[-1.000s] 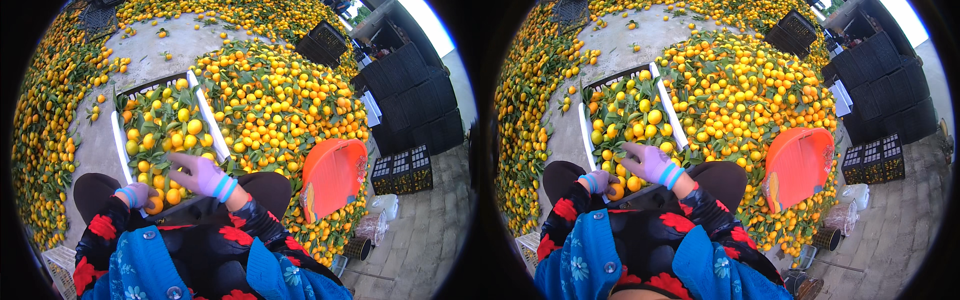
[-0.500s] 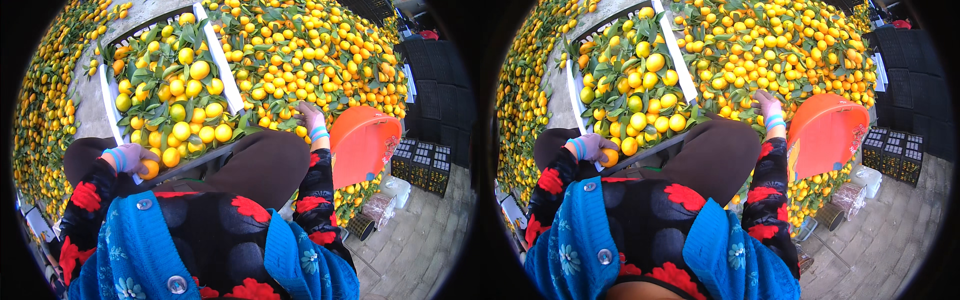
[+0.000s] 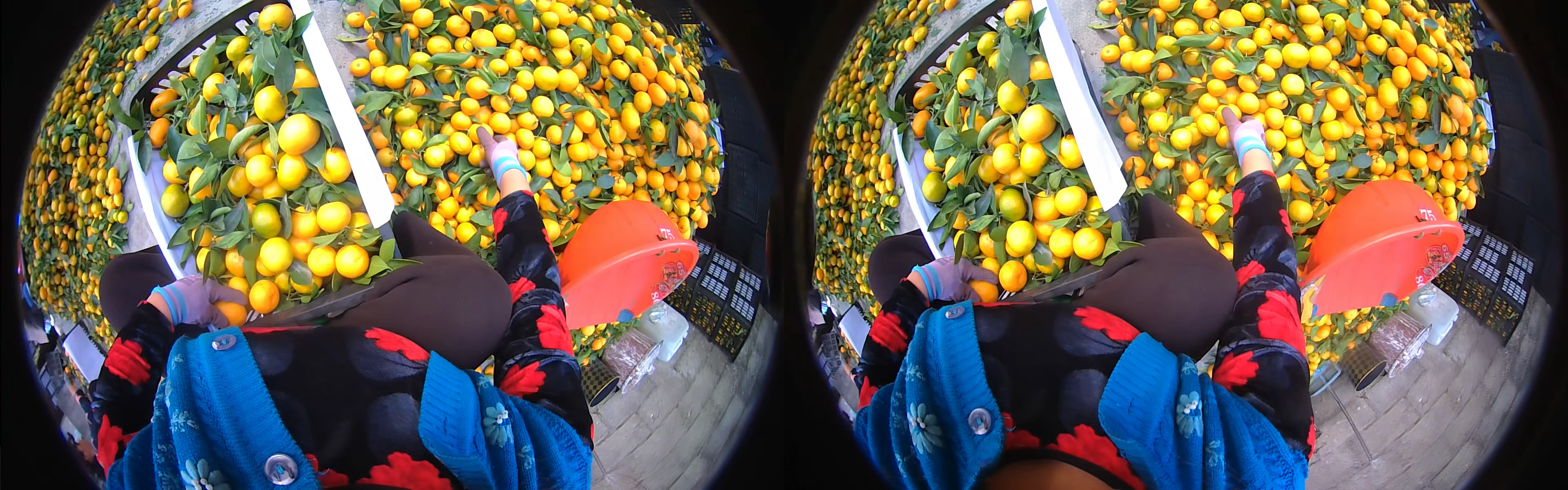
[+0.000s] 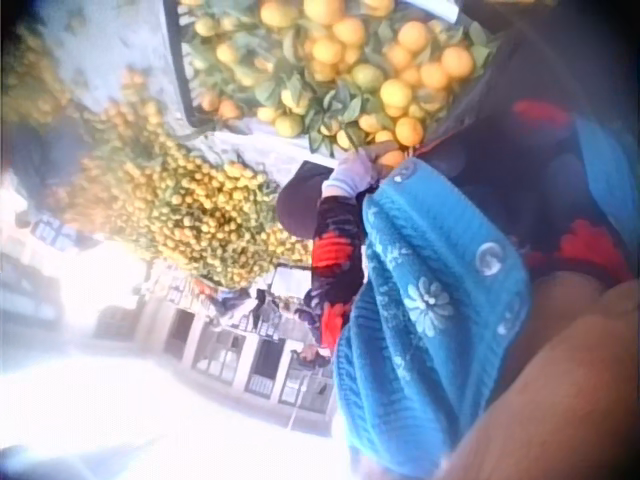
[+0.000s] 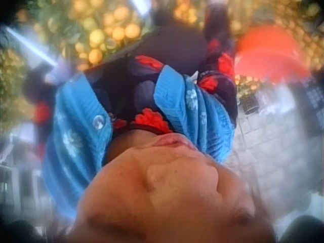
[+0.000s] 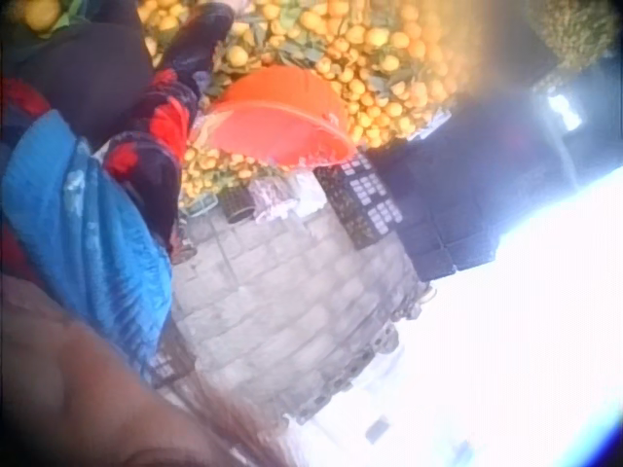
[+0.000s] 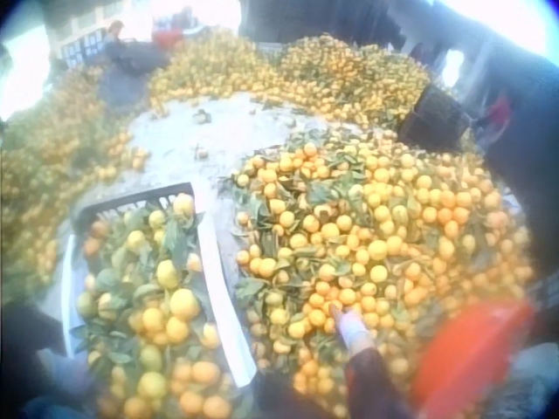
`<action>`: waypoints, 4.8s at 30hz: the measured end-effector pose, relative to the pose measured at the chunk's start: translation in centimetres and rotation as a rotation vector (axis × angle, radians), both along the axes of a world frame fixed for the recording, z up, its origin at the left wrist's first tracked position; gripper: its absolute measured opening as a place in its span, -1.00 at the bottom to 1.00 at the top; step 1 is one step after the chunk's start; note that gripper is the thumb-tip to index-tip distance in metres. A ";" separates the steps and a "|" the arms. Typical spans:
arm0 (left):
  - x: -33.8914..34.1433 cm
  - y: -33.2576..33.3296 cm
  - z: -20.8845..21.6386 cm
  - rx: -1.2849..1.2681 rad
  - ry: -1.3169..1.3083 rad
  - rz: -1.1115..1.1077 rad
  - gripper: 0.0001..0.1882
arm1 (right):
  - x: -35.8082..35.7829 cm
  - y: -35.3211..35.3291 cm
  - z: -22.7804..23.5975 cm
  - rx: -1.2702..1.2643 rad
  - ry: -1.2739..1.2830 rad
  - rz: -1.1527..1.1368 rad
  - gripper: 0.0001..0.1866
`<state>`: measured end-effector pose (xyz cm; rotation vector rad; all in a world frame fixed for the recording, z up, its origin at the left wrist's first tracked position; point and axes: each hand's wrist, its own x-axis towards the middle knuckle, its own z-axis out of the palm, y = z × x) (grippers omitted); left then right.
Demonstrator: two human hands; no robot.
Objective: The person scoops oranges from a large pile on the floor into a red basin, then transfers them into a white crate. They repeatedly fill the basin and empty it into the crate, arranging the fruit by hand.
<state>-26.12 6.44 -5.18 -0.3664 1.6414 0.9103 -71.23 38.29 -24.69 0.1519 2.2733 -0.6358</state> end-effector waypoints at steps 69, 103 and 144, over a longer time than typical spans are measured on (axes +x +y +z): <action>3.9 2.7 -2.5 -0.065 0.636 0.275 -0.45 | 33.9 -10.8 17.4 -0.437 0.151 0.980 -0.54; 3.0 6.2 -3.2 -0.285 0.871 0.172 -0.49 | 31.6 -12.0 14.2 -0.336 0.217 0.980 -0.67; 0.1 3.6 -3.9 0.084 0.673 0.278 -0.14 | 2.9 -1.2 -0.3 0.070 0.452 0.638 -0.37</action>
